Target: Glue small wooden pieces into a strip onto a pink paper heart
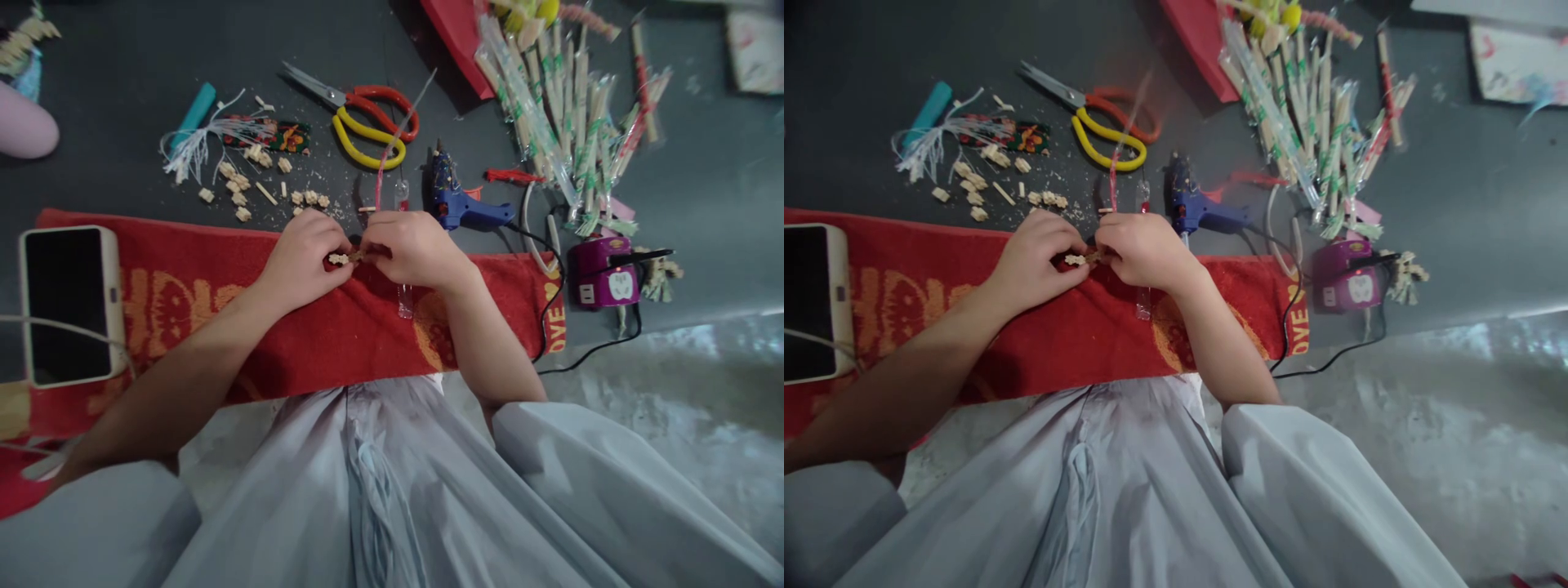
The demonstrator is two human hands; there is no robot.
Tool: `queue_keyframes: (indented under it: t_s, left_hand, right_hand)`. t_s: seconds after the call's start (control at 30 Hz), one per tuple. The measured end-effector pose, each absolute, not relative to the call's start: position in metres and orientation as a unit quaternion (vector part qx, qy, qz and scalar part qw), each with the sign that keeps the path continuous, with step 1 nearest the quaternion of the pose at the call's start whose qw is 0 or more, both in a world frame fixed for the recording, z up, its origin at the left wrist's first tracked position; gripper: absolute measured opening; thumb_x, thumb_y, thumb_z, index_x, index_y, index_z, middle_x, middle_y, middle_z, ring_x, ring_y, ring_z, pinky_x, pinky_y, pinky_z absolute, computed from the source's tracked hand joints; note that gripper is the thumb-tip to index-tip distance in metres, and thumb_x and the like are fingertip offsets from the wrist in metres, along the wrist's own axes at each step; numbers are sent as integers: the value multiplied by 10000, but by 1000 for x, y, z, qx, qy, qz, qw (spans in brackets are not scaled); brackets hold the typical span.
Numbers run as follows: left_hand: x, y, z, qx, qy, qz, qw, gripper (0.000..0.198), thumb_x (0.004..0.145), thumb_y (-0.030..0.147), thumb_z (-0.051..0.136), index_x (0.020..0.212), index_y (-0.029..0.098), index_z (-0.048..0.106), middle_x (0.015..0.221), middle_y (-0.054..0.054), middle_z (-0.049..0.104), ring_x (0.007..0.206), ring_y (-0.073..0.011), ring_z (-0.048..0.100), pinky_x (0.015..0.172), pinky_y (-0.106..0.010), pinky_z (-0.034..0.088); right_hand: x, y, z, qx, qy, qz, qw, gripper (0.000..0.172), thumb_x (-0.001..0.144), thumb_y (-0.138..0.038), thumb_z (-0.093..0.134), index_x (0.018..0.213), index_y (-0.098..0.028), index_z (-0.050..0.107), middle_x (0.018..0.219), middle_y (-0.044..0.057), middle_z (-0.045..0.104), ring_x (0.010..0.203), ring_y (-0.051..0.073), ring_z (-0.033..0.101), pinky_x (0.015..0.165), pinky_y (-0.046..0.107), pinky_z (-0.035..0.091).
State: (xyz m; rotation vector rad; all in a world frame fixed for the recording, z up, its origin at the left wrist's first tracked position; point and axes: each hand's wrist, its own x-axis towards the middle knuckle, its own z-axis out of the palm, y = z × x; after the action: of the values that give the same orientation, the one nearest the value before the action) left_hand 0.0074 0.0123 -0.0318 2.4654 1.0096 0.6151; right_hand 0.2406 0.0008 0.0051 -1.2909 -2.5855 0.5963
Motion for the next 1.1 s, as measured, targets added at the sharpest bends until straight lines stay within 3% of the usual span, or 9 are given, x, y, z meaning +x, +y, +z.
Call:
queue_keyframes:
  t_s: [0.3, 0.53, 0.87, 1.1]
  left_hand:
    - [7, 12, -35, 882, 365, 224, 197, 119, 956, 311, 668, 929, 217, 736, 977, -59, 754, 1056, -294, 682, 983, -477, 554]
    - [6, 11, -35, 885, 362, 229, 184, 161, 1004, 350, 684, 979, 217, 771, 995, -63, 759, 1062, -291, 678, 980, -475, 551]
    - [-10, 16, -23, 888, 350, 224, 197, 210, 969, 438, 722, 1010, 249, 805, 1042, -60, 763, 1088, -309, 672, 1049, -525, 546]
    - [-19, 26, -20, 897, 333, 194, 216, 255, 984, 470, 679, 972, 253, 811, 980, -55, 753, 1010, -283, 674, 996, -482, 565]
  right_hand:
    - [241, 0, 6, -442, -868, 206, 94, 229, 921, -161, 570, 985, -176, 789, 1005, 99, 780, 948, 242, 679, 732, 347, 359]
    - [242, 0, 12, -448, -863, 221, 70, 296, 938, -188, 580, 1113, -158, 817, 1100, 123, 805, 1024, 267, 718, 770, 354, 387]
    - [244, 0, 11, -452, -858, 232, 81, 263, 951, -176, 591, 1072, -172, 825, 1096, 108, 803, 1009, 245, 702, 792, 345, 401]
    - [245, 1, 12, -447, -859, 236, 84, 276, 963, -177, 575, 1072, -165, 828, 1086, 112, 799, 1015, 243, 697, 805, 345, 411]
